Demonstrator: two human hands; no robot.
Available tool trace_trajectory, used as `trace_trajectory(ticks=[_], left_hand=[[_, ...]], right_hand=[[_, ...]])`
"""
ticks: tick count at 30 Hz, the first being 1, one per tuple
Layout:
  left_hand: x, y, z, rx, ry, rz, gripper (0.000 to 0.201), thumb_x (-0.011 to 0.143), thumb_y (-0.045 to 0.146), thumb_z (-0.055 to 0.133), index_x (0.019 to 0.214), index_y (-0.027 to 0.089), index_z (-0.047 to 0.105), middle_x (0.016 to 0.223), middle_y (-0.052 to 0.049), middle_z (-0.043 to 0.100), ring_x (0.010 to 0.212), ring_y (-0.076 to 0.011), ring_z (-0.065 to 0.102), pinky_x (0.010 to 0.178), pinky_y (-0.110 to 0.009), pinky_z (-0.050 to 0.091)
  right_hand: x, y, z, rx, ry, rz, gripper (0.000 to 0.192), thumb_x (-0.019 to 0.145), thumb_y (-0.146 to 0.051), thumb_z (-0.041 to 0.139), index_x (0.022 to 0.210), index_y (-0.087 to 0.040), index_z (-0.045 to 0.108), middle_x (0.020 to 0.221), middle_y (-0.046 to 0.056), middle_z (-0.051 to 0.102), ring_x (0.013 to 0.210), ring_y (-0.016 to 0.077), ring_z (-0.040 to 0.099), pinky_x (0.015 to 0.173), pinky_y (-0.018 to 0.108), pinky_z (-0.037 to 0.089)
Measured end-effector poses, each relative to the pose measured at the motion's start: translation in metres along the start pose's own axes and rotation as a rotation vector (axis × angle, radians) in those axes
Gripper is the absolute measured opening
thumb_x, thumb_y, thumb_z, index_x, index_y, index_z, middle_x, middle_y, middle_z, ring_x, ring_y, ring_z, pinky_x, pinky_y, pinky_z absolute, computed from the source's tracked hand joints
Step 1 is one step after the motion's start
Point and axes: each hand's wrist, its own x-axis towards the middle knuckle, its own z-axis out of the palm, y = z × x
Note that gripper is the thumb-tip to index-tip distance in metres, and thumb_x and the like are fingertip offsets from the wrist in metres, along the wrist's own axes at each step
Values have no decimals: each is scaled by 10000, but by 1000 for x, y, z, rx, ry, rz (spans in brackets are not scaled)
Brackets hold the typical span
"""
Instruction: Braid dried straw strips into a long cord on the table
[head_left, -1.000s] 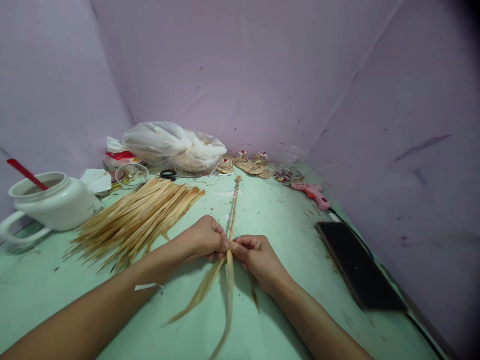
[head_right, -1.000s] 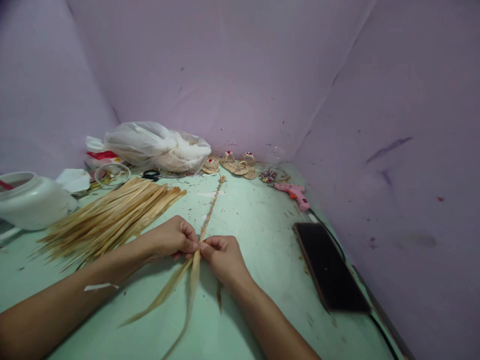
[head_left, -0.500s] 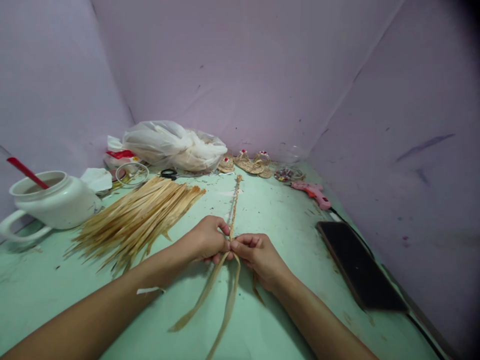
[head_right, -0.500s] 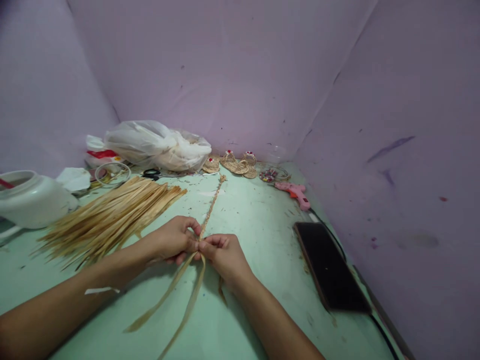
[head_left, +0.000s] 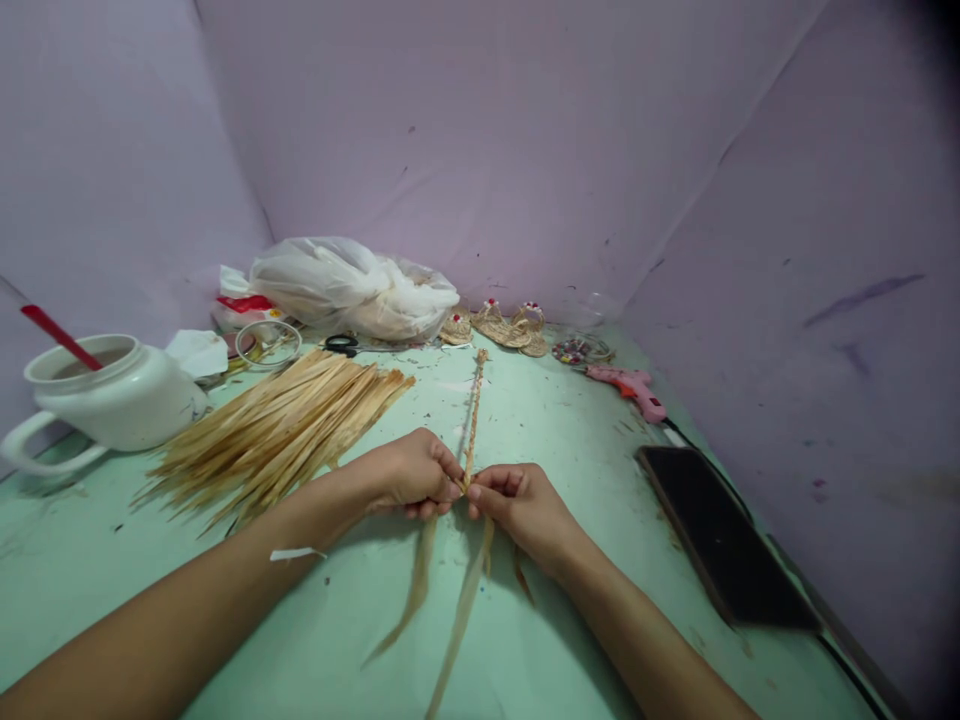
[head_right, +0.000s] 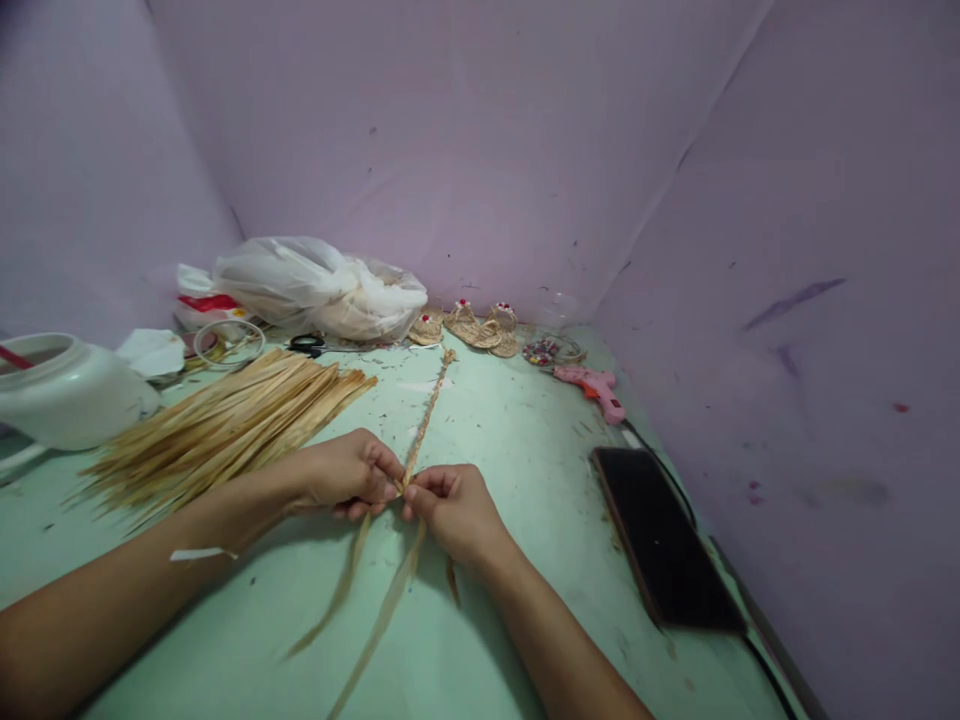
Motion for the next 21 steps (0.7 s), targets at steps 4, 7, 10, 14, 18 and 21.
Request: trace_trajectory(ticks=[4, 7, 10, 14, 18, 21], left_hand=[[1, -2, 3, 51, 47, -39, 149, 555, 126, 460, 632, 109, 587, 426, 35, 482, 270, -41, 318, 269, -166, 189], [2, -2, 5, -104, 11, -54, 120, 535, 85, 450, 593, 108, 553, 468, 16, 532, 270, -39, 344, 268, -161, 221], [1, -1, 3, -220, -70, -44, 104, 545, 74, 471, 590, 91, 563, 460, 2, 528, 325, -60, 433, 297, -151, 304], [0, 1, 0, -223, -67, -40, 92, 595, 114, 512, 608, 69, 591, 426, 0, 506, 327, -66, 447, 308, -152, 339], [1, 0, -1, -213, -76, -23, 123, 637, 153, 517, 619, 59, 594, 428, -4, 504, 324, -65, 451, 302, -145, 343], [3, -2, -1, -248, -70, 1, 116, 655, 184, 521, 643, 77, 564, 459, -10, 524, 330, -68, 456, 293, -146, 345]], right_hand=[[2, 1, -1, -15, -57, -44, 168, 654, -190, 546, 509, -108, 564, 478, -2, 527, 443, 51, 378, 470, 198, 265], [3, 2, -1, 58, -95, -57, 137, 655, -197, 552, 552, -111, 578, 509, 16, 562, 509, 83, 479, 530, 207, 332], [2, 2, -3, 70, -96, -60, 134, 659, -208, 564, 570, -110, 587, 534, 24, 576, 519, 86, 491, 531, 208, 335], [0, -1, -5, 68, -106, -50, 120, 654, -197, 575, 581, -103, 595, 561, 28, 583, 518, 74, 474, 514, 199, 317], [-1, -5, -6, 85, -92, -11, 83, 618, -186, 603, 606, -105, 588, 558, 15, 580, 485, 57, 442, 486, 190, 296], [-1, -7, -7, 122, -98, 0, 104, 590, -200, 625, 611, -112, 575, 554, 10, 579, 496, 62, 454, 489, 192, 299]])
